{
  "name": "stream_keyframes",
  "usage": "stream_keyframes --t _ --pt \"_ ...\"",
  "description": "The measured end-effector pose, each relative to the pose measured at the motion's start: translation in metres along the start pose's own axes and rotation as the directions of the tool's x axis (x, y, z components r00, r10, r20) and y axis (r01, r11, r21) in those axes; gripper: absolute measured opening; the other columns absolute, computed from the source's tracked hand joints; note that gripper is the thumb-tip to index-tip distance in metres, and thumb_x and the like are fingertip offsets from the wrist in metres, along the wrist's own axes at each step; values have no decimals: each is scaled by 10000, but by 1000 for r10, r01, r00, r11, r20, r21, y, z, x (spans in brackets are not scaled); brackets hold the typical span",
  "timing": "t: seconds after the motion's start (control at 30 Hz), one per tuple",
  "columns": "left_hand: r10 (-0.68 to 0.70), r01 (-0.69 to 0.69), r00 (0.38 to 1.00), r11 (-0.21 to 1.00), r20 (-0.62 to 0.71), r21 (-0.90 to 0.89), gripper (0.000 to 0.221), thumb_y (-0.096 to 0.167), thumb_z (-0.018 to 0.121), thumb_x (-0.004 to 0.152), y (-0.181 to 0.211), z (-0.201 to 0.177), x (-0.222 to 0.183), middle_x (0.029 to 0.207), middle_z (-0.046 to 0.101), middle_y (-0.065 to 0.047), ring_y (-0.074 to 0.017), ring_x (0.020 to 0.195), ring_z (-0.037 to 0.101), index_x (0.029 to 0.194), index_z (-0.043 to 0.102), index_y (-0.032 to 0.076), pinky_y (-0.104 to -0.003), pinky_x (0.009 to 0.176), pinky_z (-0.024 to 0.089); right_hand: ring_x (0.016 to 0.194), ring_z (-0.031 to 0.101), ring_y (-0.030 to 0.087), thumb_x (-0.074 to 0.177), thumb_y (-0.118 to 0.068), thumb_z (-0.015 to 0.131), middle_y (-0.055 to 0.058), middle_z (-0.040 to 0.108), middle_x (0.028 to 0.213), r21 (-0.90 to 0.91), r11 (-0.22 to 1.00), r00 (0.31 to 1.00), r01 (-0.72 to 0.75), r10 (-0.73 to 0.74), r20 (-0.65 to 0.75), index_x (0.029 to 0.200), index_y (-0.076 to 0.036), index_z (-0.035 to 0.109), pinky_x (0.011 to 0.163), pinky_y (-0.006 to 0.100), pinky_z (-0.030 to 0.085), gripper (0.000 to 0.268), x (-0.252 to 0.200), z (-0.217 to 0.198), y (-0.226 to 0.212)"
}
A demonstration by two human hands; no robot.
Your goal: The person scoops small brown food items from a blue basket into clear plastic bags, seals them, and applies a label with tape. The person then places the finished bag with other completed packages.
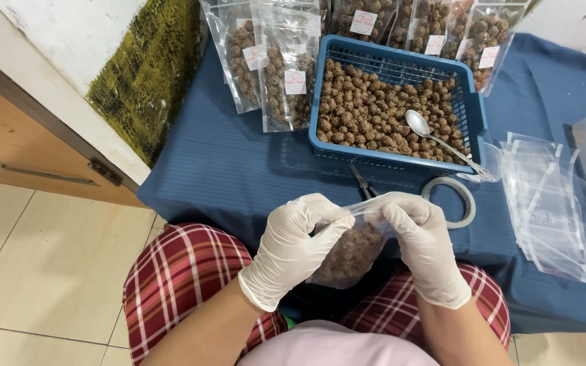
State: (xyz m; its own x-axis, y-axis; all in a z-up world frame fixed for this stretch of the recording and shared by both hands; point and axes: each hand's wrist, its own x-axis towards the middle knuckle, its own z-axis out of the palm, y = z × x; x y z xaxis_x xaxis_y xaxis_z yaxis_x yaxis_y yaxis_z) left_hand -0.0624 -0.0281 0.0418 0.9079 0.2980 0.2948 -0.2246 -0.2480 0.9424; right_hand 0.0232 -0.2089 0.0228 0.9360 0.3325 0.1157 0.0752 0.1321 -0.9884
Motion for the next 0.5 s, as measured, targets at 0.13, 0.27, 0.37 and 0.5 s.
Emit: stream_keyframes --t 0.13,0.27,0.37,0.5 --pt "-1 3 1000 995 20 -101 86 115 804 863 0 2 4 815 770 -111 -212 785 762 930 781 66 -335 715 611 782 678 143 941 -175 734 144 757 810 -26 999 999 30 -31 -10 906 29 774 755 272 546 210 1 -15 10" --pt "-154 158 987 971 38 -178 110 181 722 936 -5 -10 7 852 800 -94 -164 723 760 951 814 122 -297 615 635 796 702 149 964 -230 682 162 785 857 -38 997 998 -62 64 28 1058 31 774 735 281 569 292 1 2 -8" --pt "-252 236 966 948 -49 -212 156 213 678 957 -8 -36 16 899 810 -86 -142 718 759 993 810 136 -252 607 631 874 710 146 830 -199 772 115 776 997 -24 983 967 -179 181 181 1268 -8 697 792 330 597 484 2 16 -15" --pt "-357 276 907 904 -222 -326 200 189 619 1002 -33 -67 35 946 808 -115 -132 703 759 1039 779 75 -211 583 625 874 741 142 745 88 813 57 727 1010 -95 947 887 -306 320 334 1449 -13 534 823 330 629 765 8 7 33"
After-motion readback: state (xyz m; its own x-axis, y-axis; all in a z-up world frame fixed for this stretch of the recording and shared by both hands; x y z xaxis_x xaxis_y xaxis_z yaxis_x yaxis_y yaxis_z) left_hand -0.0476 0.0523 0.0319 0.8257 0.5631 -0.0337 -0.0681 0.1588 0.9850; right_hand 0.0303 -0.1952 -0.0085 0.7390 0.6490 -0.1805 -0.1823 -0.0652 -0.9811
